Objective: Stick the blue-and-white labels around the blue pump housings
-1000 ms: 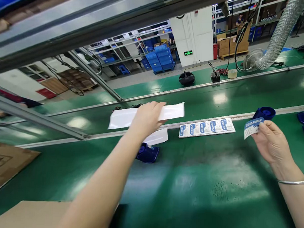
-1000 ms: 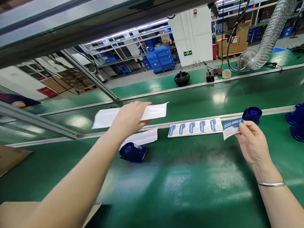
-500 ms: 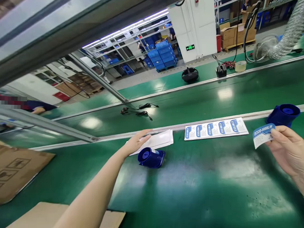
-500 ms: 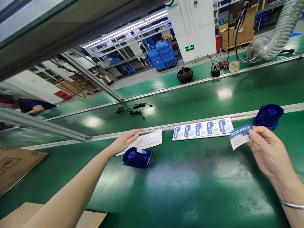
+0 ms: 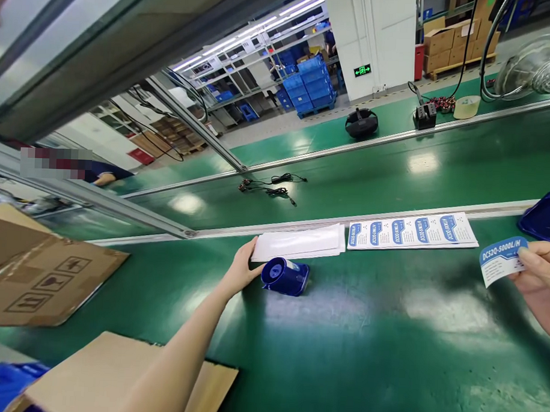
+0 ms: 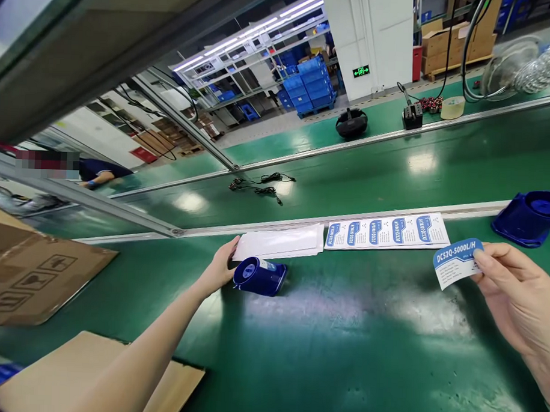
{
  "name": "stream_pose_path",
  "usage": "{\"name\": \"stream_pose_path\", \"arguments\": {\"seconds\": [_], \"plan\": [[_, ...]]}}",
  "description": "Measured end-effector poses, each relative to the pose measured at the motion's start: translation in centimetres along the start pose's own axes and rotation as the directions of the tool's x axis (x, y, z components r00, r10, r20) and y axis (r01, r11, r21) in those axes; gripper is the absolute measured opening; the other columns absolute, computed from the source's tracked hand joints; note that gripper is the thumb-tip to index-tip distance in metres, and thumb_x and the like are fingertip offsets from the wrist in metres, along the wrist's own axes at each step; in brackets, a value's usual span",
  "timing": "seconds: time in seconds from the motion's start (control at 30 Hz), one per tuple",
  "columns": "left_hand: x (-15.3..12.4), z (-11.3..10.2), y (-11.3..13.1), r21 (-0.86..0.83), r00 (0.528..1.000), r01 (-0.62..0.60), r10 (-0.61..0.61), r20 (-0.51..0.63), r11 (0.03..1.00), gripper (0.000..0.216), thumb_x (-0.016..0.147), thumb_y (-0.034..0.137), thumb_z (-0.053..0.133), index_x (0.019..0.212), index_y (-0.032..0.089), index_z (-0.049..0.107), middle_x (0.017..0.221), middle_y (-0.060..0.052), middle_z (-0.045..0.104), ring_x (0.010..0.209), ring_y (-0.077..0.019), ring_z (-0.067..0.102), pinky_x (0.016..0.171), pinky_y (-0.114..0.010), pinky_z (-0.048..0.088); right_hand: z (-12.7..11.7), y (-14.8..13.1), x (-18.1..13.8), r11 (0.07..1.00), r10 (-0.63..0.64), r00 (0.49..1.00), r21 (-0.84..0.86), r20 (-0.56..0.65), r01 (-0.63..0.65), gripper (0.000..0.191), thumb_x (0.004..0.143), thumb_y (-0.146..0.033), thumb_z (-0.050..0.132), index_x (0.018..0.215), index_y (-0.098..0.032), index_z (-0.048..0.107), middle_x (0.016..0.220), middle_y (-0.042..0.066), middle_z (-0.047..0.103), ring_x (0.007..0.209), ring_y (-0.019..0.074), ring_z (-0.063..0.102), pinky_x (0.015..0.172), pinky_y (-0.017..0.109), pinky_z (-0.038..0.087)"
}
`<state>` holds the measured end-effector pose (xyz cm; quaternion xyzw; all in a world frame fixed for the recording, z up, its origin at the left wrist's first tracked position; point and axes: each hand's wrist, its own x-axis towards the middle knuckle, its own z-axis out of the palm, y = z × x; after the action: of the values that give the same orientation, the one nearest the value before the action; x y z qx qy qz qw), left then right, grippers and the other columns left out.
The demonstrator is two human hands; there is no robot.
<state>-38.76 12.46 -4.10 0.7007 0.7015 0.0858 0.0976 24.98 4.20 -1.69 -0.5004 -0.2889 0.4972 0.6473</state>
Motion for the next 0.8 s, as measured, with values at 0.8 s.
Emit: {"name": "stream_pose_path", "arguments": {"seconds": [0.8], "plan": [[3.1, -5.7, 7.2, -0.010, 0.995, -0.098, 0.098, -0.010, 0.995, 0.081, 0.081, 0.068, 0.055, 0.146, 0.021, 0.046, 0.154, -0.015, 0.040, 0.143, -0.0356, 0.039, 0.115, -0.051, 0.040, 0.9, 0.3, -0.3, 0.997, 0.044, 0.982, 0.052, 0.182, -0.054, 0.024, 0.081, -0.041, 0.087, 0.086, -0.021, 0.074, 0.093, 0.005, 0.069, 0.084, 0.0199, 0.066, 0.075, 0.027, 0.059]]}}
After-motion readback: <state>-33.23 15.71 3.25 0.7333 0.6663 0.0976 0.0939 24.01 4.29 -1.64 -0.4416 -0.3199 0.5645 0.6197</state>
